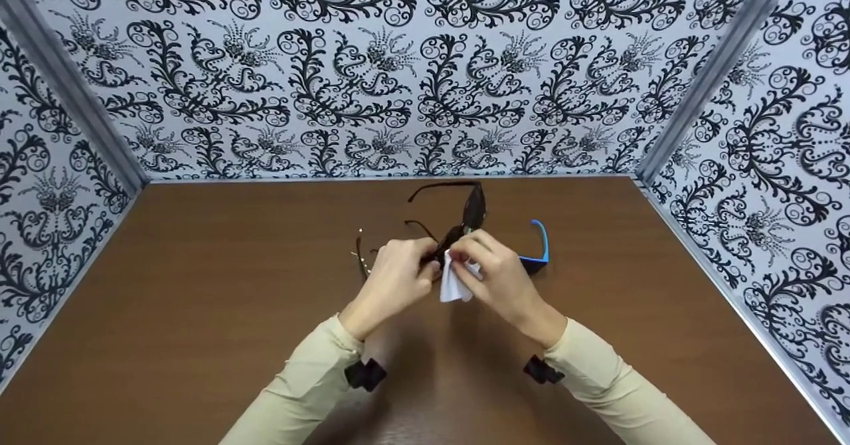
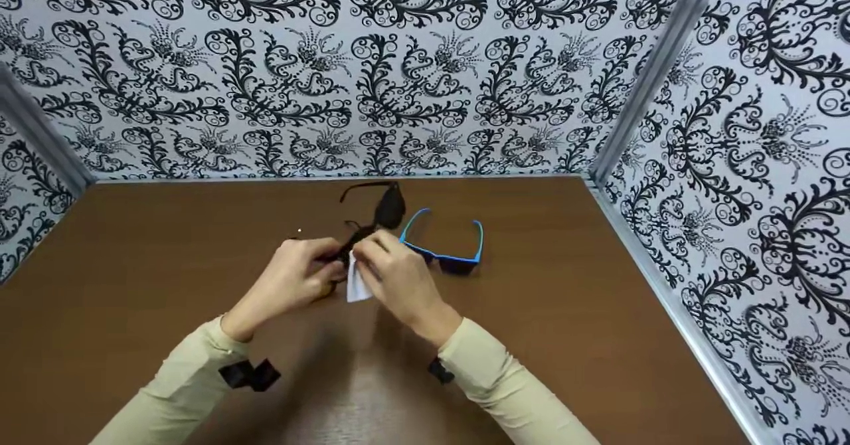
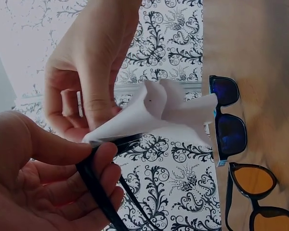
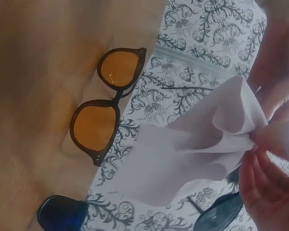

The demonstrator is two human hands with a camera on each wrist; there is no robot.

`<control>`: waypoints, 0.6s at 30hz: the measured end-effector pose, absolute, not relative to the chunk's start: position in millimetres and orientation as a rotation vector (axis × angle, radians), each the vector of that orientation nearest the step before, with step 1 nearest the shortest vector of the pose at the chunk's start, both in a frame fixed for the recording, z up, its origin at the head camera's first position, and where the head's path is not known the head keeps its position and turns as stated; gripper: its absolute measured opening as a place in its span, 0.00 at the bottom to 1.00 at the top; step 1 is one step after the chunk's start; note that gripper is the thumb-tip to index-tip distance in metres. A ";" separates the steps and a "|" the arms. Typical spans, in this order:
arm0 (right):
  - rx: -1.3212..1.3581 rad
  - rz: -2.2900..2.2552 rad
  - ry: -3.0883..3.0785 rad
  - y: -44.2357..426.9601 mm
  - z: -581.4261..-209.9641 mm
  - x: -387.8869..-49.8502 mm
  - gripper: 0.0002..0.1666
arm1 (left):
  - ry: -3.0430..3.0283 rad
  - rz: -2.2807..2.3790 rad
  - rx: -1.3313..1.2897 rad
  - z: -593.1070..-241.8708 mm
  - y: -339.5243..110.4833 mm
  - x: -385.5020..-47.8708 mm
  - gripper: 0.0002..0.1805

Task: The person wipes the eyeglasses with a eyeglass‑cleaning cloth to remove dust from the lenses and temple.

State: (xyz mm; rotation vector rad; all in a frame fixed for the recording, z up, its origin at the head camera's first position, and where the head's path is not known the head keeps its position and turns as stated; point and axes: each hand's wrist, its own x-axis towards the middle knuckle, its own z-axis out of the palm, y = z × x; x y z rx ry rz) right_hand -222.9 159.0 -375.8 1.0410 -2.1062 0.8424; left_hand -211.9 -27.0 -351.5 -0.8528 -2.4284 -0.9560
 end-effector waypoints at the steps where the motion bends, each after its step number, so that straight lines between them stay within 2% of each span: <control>1: 1.004 0.847 -2.121 160.0 -375.3 -223.5 0.11 | -2.432 -0.963 -0.854 -351.4 -27.4 -211.5 0.04; 7: 0.831 0.833 -2.152 162.4 -371.9 -226.8 0.09 | -2.437 -0.972 -0.888 -351.9 -25.1 -208.8 0.05; 18: 1.108 0.831 -2.119 159.6 -379.0 -216.9 0.13 | -2.395 -1.000 -0.839 -355.9 -21.4 -208.5 0.06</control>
